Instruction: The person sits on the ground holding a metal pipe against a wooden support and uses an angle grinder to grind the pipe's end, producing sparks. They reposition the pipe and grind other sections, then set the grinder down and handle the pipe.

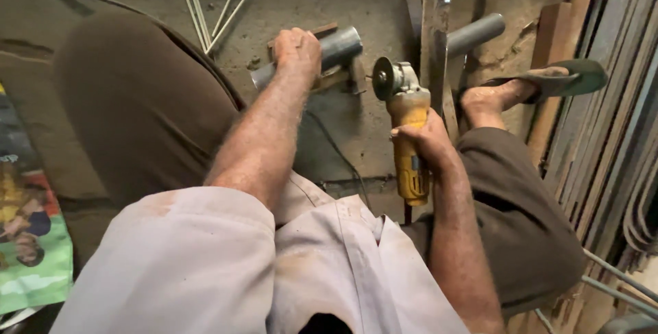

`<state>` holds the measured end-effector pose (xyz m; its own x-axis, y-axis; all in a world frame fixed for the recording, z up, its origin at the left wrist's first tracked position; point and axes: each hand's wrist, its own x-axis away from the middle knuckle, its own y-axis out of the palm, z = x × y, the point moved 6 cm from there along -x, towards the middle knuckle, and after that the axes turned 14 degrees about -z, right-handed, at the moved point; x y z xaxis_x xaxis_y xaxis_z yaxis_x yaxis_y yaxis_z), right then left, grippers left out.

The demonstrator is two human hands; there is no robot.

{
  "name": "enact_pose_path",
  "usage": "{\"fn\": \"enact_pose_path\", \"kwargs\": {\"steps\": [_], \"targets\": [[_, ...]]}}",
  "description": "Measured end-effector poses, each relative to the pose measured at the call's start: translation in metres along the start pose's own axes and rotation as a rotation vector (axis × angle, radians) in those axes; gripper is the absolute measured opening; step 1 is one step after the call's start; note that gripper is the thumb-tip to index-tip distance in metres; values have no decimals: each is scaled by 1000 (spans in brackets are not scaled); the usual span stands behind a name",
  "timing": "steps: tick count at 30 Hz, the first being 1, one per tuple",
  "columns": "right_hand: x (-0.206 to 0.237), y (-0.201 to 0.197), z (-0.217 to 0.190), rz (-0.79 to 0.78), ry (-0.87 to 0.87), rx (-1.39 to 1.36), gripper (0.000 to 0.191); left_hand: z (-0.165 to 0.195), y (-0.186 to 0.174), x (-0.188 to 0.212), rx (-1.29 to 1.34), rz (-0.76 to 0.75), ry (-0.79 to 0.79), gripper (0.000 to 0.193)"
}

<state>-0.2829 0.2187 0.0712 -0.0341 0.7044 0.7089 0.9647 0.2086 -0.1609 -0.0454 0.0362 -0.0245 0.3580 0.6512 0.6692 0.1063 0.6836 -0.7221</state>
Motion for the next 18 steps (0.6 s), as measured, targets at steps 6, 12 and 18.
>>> {"fn": "enact_pose_path", "kwargs": {"steps": [6, 12, 18], "targets": [[-14, 23, -22, -46, 22, 77, 56, -22, -2, 8, -17, -93, -24, 28], [-43, 42, -36, -82, 13, 150, 54, -37, 5, 16, 63, 87, -59, 25], [-60, 59, -42, -109, 32, 60, 45, -42, 13, 17, 69, 96, 18, 15]]}}
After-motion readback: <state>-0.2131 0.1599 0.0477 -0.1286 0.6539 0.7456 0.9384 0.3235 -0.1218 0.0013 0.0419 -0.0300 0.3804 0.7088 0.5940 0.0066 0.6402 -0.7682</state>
